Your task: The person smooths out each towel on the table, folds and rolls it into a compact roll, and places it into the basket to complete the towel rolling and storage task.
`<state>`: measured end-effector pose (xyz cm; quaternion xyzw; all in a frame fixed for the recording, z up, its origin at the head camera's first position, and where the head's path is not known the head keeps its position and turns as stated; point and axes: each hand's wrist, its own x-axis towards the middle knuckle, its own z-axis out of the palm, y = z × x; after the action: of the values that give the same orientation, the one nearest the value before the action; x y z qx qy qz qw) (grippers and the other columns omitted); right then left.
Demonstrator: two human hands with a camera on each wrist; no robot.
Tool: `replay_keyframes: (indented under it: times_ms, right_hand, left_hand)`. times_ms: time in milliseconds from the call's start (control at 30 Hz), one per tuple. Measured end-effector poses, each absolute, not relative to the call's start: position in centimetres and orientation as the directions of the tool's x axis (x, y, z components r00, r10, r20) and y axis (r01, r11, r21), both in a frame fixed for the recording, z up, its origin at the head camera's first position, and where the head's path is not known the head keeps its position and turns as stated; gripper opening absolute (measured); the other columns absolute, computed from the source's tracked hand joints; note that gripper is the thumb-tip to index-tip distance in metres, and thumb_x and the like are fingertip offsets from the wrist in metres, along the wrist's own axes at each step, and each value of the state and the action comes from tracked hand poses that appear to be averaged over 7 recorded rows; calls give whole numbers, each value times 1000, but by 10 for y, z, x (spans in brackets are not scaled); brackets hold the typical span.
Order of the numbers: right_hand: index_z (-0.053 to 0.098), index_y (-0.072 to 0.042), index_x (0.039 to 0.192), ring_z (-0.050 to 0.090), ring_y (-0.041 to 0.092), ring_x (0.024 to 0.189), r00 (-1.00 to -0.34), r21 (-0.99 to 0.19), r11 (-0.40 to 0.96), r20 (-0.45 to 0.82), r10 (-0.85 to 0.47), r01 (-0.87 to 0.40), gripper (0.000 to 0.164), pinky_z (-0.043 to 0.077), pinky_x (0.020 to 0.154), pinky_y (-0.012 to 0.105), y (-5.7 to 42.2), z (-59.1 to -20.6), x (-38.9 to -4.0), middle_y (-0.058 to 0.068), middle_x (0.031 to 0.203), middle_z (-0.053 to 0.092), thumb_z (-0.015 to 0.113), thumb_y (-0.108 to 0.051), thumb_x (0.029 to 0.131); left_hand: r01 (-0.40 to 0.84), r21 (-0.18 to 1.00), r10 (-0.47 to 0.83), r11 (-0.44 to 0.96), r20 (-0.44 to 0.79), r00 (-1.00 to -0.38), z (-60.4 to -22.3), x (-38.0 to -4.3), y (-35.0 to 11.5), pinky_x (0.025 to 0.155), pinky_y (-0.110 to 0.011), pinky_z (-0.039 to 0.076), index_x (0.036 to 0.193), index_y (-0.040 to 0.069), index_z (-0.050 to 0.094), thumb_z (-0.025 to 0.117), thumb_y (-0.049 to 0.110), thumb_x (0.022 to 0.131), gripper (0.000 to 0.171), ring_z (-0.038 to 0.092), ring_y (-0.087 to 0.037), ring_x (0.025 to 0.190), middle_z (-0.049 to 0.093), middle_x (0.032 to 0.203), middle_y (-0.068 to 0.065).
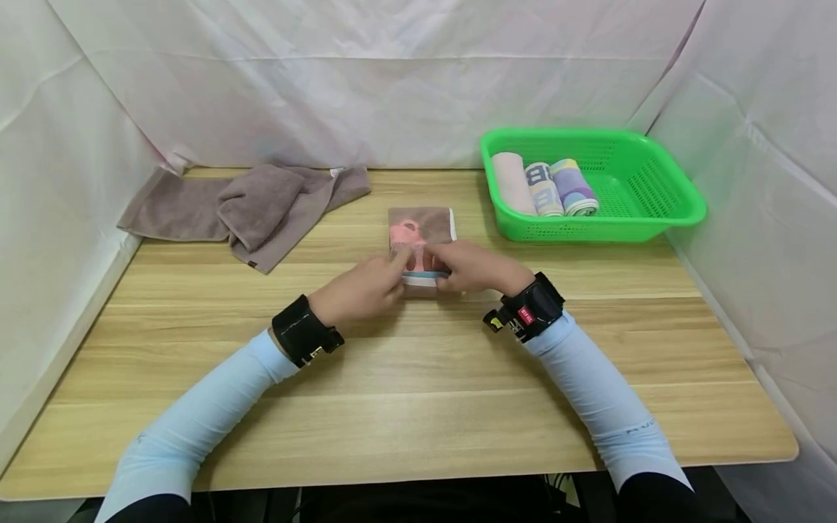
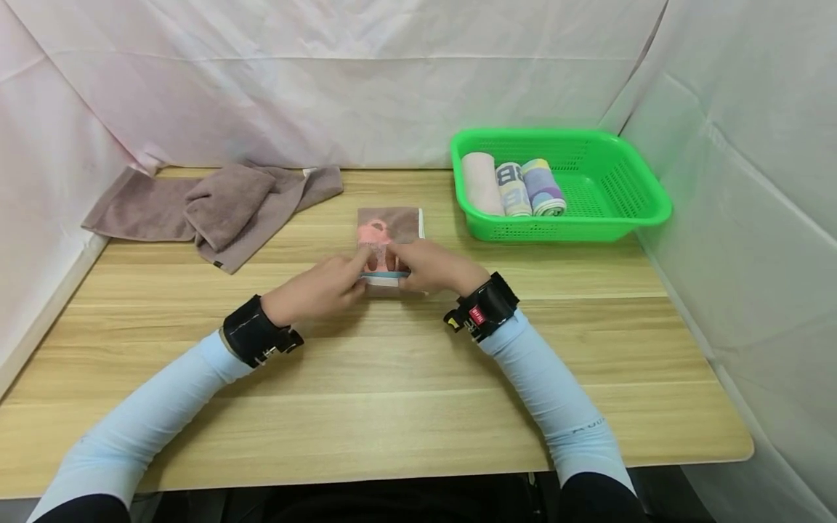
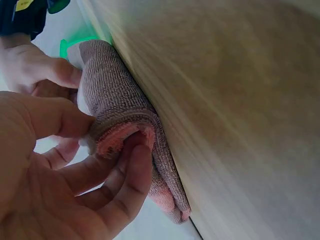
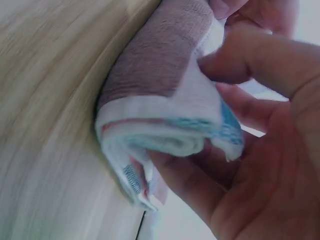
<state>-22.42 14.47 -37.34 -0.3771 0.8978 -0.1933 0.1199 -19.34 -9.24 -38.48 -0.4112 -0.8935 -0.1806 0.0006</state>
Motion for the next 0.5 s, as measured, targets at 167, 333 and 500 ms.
replay_keyframes:
  times_ms: [167, 333, 500]
  right_hand:
    - [59, -8, 105, 65, 27, 99, -668, -432, 589, 44, -743, -683, 23, 55, 89, 41, 147, -377, -229, 10, 104, 66, 70, -1, 87]
    - [69, -15, 87, 62, 24, 96, -674, -309, 617, 127, -728, -724, 14, 54, 84, 38, 144, -379, -226, 8, 104, 65, 76, -4, 84]
    - [78, -19, 83, 62, 20, 81, -711, -157, 694, 130, -691, -703, 10, 52, 71, 36, 138, -373, -217, 1, 91, 67, 78, -9, 82]
  left_hand:
    - [715, 356, 720, 602, 146, -678, -385, -195, -92, 67, -34, 49, 115, 9, 51, 51, -1, 95, 23, 54, -20, 70, 56, 78, -5]
    - [714, 314, 701, 626, 173, -692, -385, -194, -91, 65, -35, 50, 104, 9, 61, 52, 0, 98, 13, 55, -21, 72, 61, 85, -7]
    - [724, 127, 696, 678, 208, -687, -384, -190, -91, 69, -37, 49, 97, 10, 70, 61, 9, 98, 9, 51, -25, 81, 56, 95, -10]
